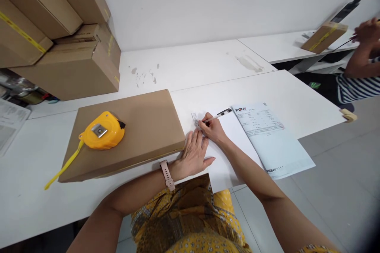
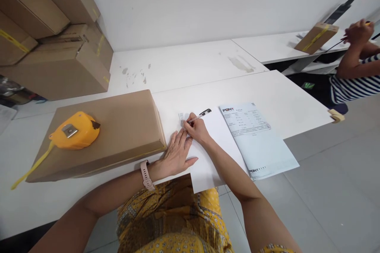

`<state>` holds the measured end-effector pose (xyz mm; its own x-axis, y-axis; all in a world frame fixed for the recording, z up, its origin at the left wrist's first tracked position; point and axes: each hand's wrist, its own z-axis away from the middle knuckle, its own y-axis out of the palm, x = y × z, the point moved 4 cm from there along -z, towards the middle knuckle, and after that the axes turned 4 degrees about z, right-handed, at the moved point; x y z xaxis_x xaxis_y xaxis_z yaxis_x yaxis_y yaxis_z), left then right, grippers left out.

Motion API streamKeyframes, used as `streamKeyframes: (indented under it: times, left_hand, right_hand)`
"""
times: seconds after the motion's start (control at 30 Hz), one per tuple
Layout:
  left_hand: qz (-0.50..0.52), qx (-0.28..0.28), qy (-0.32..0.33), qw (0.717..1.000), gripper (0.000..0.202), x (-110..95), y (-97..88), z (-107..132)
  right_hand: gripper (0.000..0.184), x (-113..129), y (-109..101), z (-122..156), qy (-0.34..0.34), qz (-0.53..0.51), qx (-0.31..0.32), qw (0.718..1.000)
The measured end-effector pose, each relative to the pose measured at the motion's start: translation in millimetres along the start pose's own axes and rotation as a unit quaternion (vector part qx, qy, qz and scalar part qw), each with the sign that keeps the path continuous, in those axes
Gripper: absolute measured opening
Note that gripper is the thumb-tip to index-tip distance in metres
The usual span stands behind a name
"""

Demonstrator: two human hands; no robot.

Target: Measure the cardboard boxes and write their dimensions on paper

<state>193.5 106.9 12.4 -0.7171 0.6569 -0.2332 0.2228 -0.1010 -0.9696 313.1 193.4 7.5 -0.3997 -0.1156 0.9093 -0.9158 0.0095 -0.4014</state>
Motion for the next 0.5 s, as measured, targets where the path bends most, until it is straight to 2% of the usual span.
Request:
streamKeyframes:
  times: [0.5]
  left_hand:
    - [0.006, -0.018, 0.006, 1.000, 0.081, -1.8, -8.3, 0.9]
  right_hand:
    - [0.021, -1.6, 1.8, 0.2, -0.001, 0.012, 0.005, 1.000]
